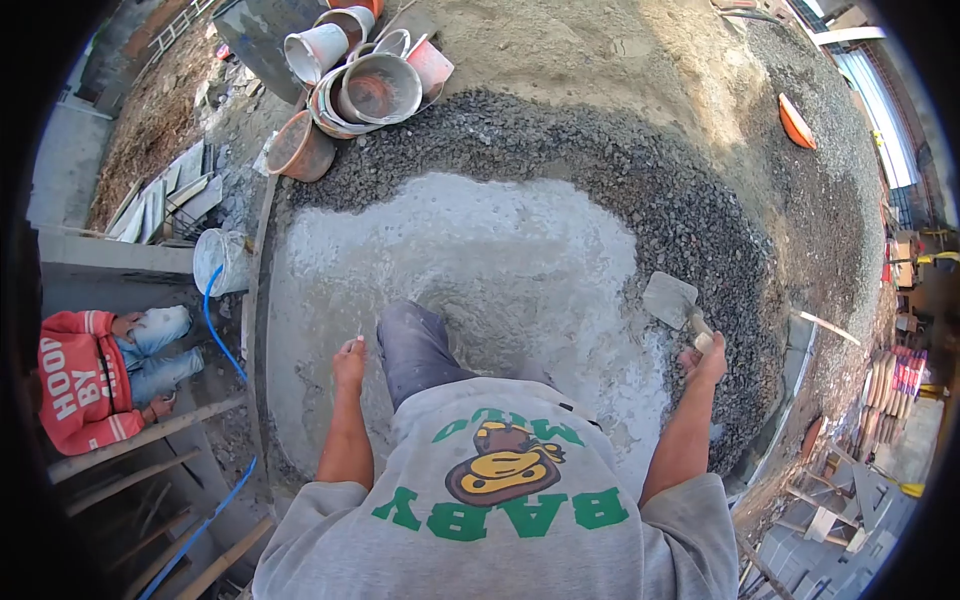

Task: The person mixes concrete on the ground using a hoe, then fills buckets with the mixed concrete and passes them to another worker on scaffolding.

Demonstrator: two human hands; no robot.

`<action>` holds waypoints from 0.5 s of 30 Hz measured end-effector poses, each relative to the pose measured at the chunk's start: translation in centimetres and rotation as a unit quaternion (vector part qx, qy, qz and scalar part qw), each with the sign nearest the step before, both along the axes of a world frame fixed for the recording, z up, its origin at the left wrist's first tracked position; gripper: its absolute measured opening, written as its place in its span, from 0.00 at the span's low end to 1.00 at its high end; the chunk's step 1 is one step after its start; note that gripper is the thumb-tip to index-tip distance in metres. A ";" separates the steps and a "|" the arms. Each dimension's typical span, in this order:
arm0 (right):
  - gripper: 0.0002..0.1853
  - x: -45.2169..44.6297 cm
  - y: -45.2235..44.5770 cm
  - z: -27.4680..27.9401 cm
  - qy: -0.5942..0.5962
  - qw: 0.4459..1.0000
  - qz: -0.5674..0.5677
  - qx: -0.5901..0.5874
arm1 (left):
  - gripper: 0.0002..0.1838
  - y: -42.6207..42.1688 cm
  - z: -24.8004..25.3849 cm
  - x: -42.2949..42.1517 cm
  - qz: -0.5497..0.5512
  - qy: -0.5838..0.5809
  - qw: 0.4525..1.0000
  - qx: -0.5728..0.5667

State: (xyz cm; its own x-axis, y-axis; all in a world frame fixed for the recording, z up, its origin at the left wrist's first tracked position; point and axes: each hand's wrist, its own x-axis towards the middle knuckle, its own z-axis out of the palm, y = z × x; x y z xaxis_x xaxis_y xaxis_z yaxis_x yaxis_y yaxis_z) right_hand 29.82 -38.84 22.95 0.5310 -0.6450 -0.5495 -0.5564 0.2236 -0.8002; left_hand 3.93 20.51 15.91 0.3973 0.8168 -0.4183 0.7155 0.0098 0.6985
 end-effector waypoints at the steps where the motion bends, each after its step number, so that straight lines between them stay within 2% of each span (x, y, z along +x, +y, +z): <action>1: 0.27 -0.1 0.0 0.1 0.010 0.999 -0.003 -0.040 | 0.17 0.5 -0.4 0.8 -0.011 0.006 1.000 -0.012; 4: 0.33 0.0 -1.6 -0.1 0.044 0.979 -0.007 -0.201 | 0.17 1.2 -3.0 2.4 -0.030 0.008 0.998 -0.064; 6: 0.35 0.2 -3.2 -0.3 0.044 0.960 0.049 -0.271 | 0.17 0.9 -4.7 3.5 -0.026 -0.011 0.993 -0.114; 9: 0.35 1.3 -4.4 0.7 0.130 0.931 0.089 -0.330 | 0.18 1.3 -5.1 4.7 -0.107 0.059 0.986 -0.113; 13: 0.35 2.2 -3.9 1.0 0.262 0.773 0.170 -0.553 | 0.20 3.8 -5.3 5.9 -0.109 0.064 0.983 -0.133; 15: 0.36 1.5 -0.3 1.3 0.274 0.741 0.137 -0.598 | 0.21 5.9 -6.8 6.0 -0.108 0.075 0.984 -0.122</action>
